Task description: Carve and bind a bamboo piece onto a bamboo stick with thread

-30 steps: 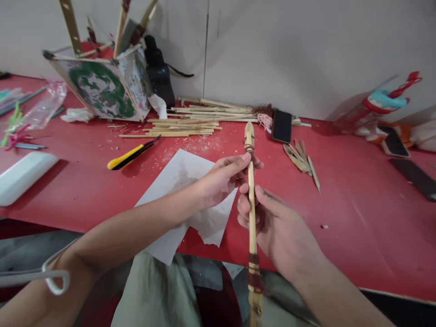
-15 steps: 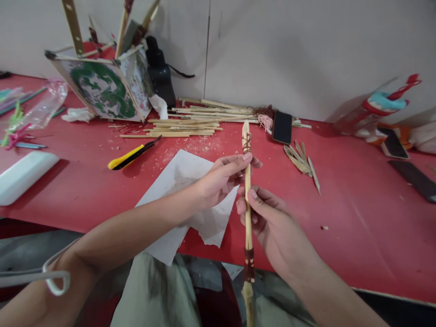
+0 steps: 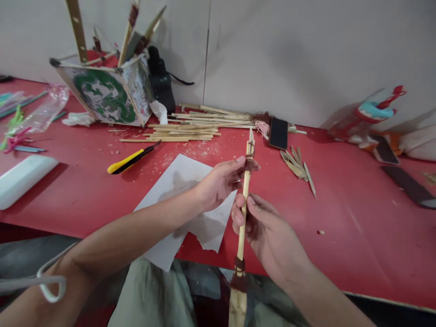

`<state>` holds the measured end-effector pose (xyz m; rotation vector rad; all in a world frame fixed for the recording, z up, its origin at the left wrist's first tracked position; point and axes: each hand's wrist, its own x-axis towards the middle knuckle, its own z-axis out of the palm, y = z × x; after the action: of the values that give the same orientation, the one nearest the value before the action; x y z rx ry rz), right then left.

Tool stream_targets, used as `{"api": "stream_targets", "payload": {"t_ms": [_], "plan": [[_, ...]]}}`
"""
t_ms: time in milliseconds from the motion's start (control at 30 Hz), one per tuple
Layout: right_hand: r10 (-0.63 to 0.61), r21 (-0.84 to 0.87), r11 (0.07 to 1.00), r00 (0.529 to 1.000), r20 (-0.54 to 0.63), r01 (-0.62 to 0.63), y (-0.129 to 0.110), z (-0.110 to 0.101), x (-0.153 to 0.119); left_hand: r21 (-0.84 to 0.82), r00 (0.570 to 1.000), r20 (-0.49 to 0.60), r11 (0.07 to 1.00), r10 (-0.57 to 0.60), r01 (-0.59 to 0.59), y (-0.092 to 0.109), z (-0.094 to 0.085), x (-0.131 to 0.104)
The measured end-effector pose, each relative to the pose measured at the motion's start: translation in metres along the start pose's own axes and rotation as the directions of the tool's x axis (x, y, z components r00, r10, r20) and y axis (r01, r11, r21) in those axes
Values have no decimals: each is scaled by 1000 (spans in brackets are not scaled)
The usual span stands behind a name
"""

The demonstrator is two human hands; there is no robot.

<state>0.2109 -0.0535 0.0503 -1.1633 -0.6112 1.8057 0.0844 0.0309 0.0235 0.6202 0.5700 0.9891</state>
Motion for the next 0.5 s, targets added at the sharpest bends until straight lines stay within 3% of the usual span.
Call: {"api": "stream_targets", "payload": {"t_ms": [233,500], "plan": [[-12,-83,997,994,-106,3,4,2,2,23,968,-129,976,216,-215,9,-13,17],[-42,-25,999,988,-149,39,9,2,4,88,958,-131,965,256,-246,13,-15,16]]}}
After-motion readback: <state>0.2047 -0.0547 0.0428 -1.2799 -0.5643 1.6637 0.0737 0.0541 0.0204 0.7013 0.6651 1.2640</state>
